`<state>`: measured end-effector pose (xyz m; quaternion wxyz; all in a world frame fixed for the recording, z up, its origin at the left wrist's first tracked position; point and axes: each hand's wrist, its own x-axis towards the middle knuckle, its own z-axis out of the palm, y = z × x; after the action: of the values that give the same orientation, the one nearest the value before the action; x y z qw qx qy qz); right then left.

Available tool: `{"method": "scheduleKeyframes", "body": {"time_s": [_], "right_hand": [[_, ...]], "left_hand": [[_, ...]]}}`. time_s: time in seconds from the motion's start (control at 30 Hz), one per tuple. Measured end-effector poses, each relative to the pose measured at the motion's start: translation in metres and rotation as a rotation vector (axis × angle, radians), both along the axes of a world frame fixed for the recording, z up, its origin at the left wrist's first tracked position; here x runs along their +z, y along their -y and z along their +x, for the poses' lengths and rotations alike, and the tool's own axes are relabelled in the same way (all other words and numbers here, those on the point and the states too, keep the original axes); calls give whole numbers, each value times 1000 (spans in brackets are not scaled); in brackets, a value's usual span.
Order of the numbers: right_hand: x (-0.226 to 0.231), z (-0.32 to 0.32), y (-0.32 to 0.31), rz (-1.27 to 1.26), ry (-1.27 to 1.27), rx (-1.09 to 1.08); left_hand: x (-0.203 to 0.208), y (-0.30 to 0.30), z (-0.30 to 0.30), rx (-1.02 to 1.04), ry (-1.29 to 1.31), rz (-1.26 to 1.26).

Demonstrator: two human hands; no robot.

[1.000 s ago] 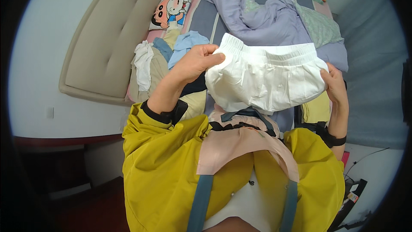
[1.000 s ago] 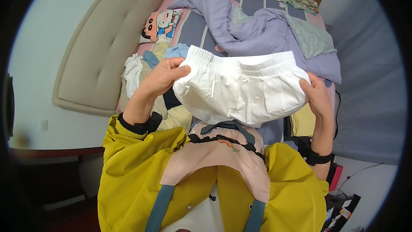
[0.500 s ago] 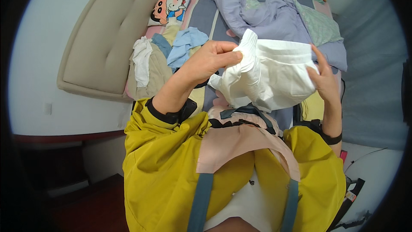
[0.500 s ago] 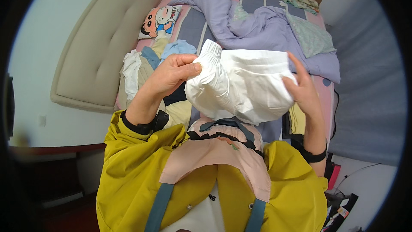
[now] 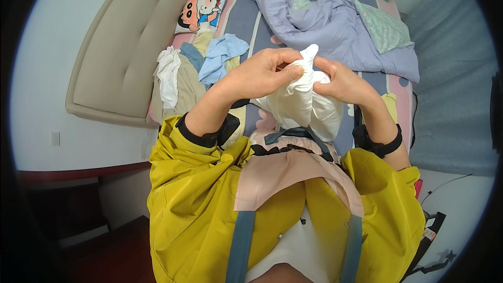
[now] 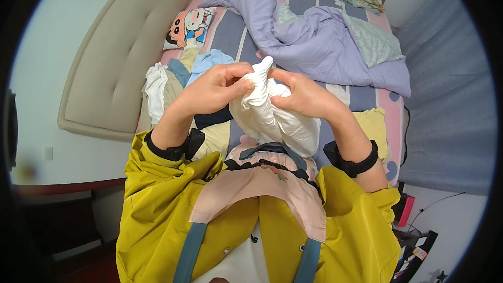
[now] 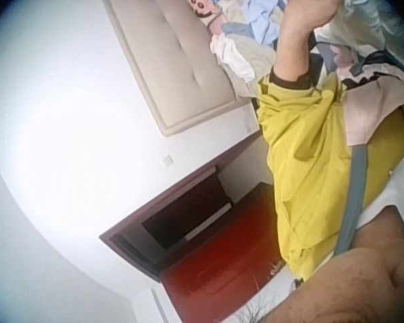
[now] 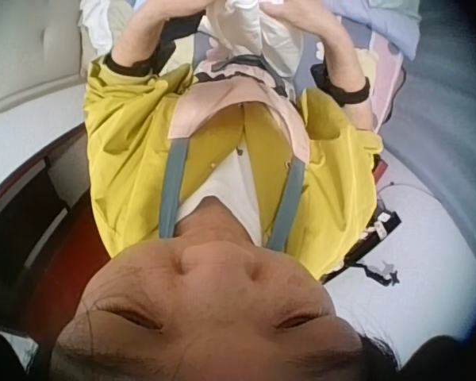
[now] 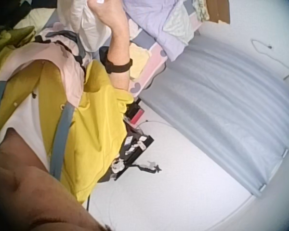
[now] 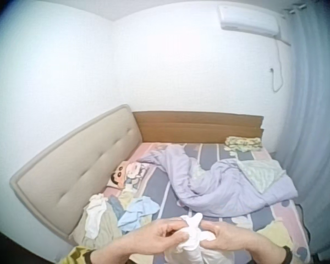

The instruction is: The person folds several garments on a bed, including a beige jacket, a yellow polo shirt, white shorts, and a light blue shirt. Each item is smoothed, folded into a compact rectangle, and stacked on the bed.

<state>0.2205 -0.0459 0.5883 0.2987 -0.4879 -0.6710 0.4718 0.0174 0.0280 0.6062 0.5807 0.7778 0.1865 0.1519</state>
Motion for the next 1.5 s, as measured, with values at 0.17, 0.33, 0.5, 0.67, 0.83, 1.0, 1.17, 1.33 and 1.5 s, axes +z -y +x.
{"method": "scheduleKeyframes", "body": {"time_s": [0.17,0.33,0.5,0.67,0.83,1.0,1.17,1.33,1.5], "right_hand": [[-14,1,-10,-42,24,-159],[-5,7,-7,41,-46,-473],[-11,1,-9,-11,-291,-80],[-12,21,-11,83,-76,-329],[17,52,-3,354,57,-543],[11,36,6,342,224,-409],[-4,19,-8,270,112,-302],[-3,9,-13,182,241,-206],[7,5,-6,325,298,-368]], "left_hand": [[-9,-1,1,98,16,-92],[-10,-1,5,166,68,-5],[-5,4,13,55,25,41],[-8,3,10,151,-90,225],[-24,-3,7,284,-243,400],[-31,-1,9,347,-146,233],[-28,4,13,207,1,335],[-28,6,9,259,-46,370],[-41,8,7,398,-74,320]]}}
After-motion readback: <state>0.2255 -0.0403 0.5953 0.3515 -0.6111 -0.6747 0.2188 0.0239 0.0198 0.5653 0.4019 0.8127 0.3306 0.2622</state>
